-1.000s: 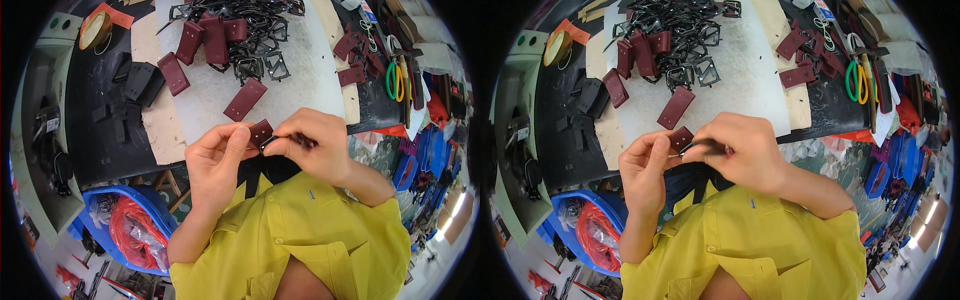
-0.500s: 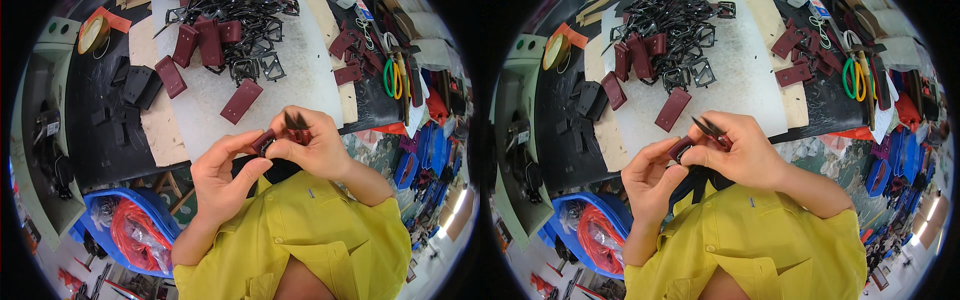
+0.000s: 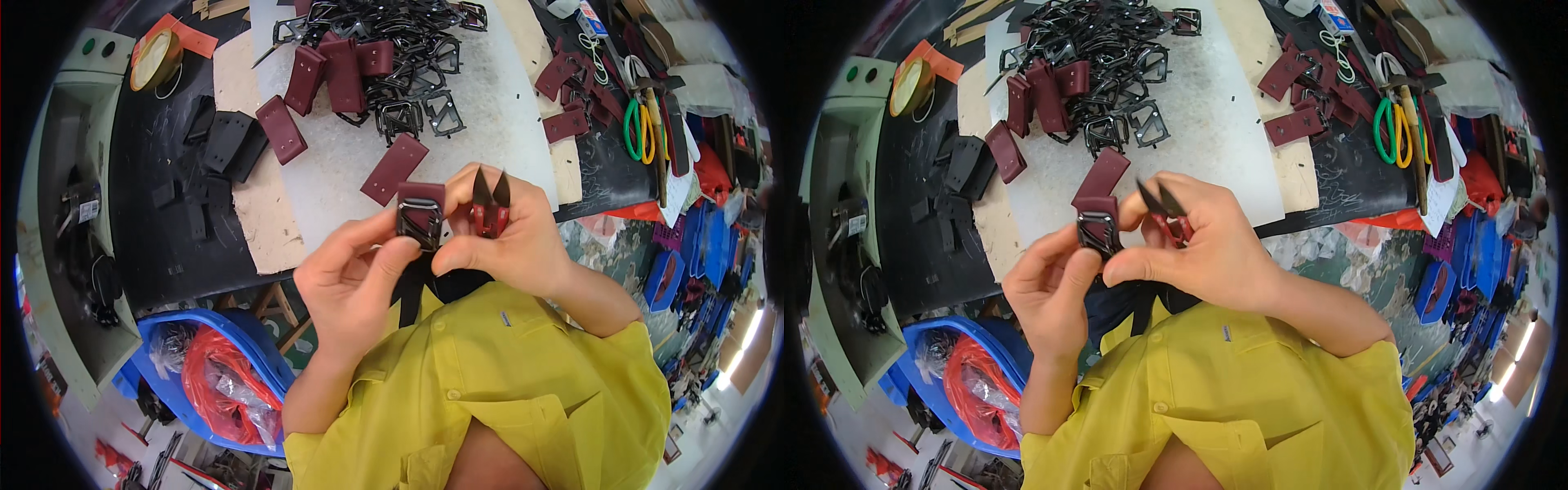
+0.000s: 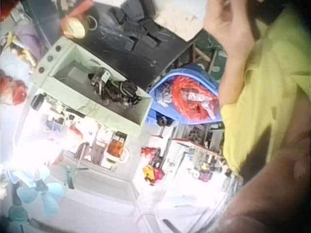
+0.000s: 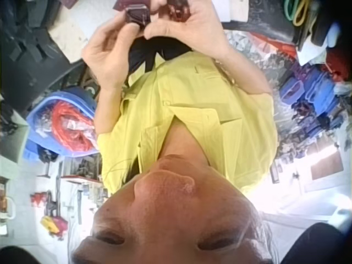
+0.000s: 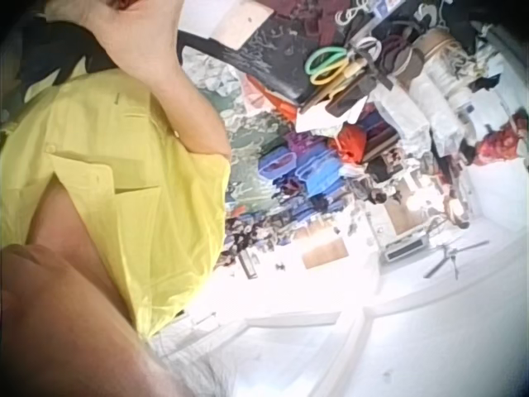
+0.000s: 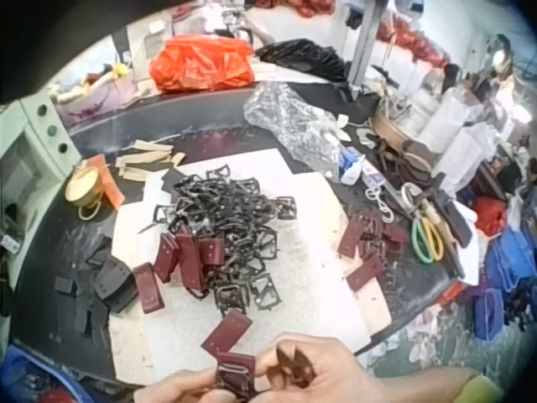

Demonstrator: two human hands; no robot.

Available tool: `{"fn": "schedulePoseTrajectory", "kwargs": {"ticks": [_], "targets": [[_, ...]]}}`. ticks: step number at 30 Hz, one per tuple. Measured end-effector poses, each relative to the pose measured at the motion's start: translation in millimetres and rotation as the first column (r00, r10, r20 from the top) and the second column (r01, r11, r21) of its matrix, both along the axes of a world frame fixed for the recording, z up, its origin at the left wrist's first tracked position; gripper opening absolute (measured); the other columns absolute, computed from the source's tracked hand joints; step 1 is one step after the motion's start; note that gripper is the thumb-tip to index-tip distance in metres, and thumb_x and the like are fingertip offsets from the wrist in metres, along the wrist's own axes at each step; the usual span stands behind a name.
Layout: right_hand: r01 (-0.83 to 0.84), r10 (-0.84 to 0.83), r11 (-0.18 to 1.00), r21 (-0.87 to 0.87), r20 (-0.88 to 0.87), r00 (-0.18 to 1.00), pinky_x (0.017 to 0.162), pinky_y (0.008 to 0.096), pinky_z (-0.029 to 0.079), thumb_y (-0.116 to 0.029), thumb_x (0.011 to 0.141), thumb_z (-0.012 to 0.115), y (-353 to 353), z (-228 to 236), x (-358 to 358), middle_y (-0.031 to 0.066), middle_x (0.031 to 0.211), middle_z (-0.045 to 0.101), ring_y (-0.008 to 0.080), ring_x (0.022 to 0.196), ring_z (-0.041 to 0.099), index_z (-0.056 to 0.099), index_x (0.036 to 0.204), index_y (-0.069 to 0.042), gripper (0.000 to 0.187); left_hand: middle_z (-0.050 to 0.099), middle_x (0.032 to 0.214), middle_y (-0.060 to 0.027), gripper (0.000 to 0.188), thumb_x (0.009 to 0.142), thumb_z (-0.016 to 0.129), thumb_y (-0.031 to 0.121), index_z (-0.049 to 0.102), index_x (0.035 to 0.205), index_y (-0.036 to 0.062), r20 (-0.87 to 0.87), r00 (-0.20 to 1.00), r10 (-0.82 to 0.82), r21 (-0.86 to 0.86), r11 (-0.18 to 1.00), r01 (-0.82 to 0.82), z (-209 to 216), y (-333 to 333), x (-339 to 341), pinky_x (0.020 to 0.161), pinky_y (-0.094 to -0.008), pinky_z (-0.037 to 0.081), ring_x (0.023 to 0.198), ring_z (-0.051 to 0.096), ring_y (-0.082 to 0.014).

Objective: The person assembles maroon leather-like straps with black metal buckles. They repeatedly pick up a strap and a buckle, align the buckle with the strap's holes, and use red-handled pliers to press the buckle into place. The person then inspects the assembled unit before placing it on the table and repeating the process with new components.

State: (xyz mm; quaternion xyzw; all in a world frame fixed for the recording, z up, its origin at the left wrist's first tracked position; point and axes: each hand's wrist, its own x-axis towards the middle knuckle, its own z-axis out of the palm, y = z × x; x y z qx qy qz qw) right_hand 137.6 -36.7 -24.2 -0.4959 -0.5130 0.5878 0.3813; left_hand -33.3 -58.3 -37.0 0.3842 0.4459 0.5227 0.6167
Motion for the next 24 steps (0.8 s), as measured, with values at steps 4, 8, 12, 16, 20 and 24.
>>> {"fn": "schedulePoseTrajectory", "kwargs": {"ticks": [4,8,12,16,20,24], "targets": [[-0.044,0.044,0.999,0.032,0.011,0.999,0.052,0.0215,0.036,-0.013,0.075,0.074,-4,-4,1,-0.0003,0.069,0.052,0.0050,0.059,0.043,0.058,0.080,-0.003,0.019,0.063,0.098,-0.0143,0.029,0.079,0.063,-0.008,0.057,0.107,-0.0098,0.079,0.997,-0.011,-0.085,0.996,0.018,-1,0,-1,0.077,-0.0260,0.049,0.084,0.060,-0.0135],[-0.110,0.108,0.994,0.016,0.071,0.992,0.052,0.0218,0.036,-0.012,0.080,0.068,-5,1,2,-0.0012,0.068,0.049,0.0032,0.060,0.041,0.056,0.083,-0.002,0.016,0.063,0.093,-0.0134,0.028,0.078,0.064,-0.008,0.057,0.104,-0.0096,-0.081,0.997,0.017,0.028,0.999,-0.014,1,-3,3,0.076,-0.0256,0.049,0.083,0.060,-0.0134],[-0.091,0.061,0.983,-0.157,-0.183,0.981,0.053,0.0210,0.036,-0.010,0.084,0.063,-11,1,-3,-0.0003,0.069,0.048,0.0037,0.061,0.041,0.052,0.084,-0.002,0.013,0.061,0.090,-0.0123,0.027,0.076,0.065,-0.008,0.057,0.102,-0.0092,-0.106,0.993,0.048,0.084,0.996,-0.039,-4,-7,8,0.075,-0.0250,0.048,0.081,0.059,-0.0131],[-0.012,0.013,0.999,0.034,-0.018,1.000,0.051,0.0210,0.038,-0.004,0.080,0.062,-15,0,-7,0.0041,0.070,0.051,0.0080,0.057,0.044,0.053,0.084,-0.002,0.010,0.061,0.095,-0.0142,0.028,0.080,0.062,-0.006,0.056,0.106,-0.0095,-0.098,0.993,0.061,0.192,0.980,-0.041,-10,-8,10,0.075,-0.0249,0.048,0.080,0.059,-0.0127],[-0.384,-0.189,0.425,0.819,0.496,0.848,0.044,0.0216,0.039,-0.001,0.067,0.066,4,-9,13,0.0080,0.080,0.057,0.0110,0.053,0.049,0.058,0.092,0.002,0.026,0.065,0.093,-0.0155,0.026,0.086,0.057,0.007,0.057,0.108,-0.0084,0.115,0.993,-0.008,-0.269,0.962,0.039,5,6,-1,0.071,-0.0274,0.052,0.079,0.064,-0.0164],[-0.571,-0.158,0.303,0.763,0.631,0.760,0.041,0.0220,0.039,-0.006,0.067,0.067,6,-3,16,0.0071,0.082,0.058,0.0141,0.051,0.049,0.063,0.090,0.001,0.025,0.066,0.086,-0.0150,0.023,0.082,0.059,0.004,0.061,0.101,-0.0091,0.300,0.944,-0.141,-0.402,0.879,0.258,15,13,-19,0.066,-0.0272,0.055,0.076,0.065,-0.0175]]}}
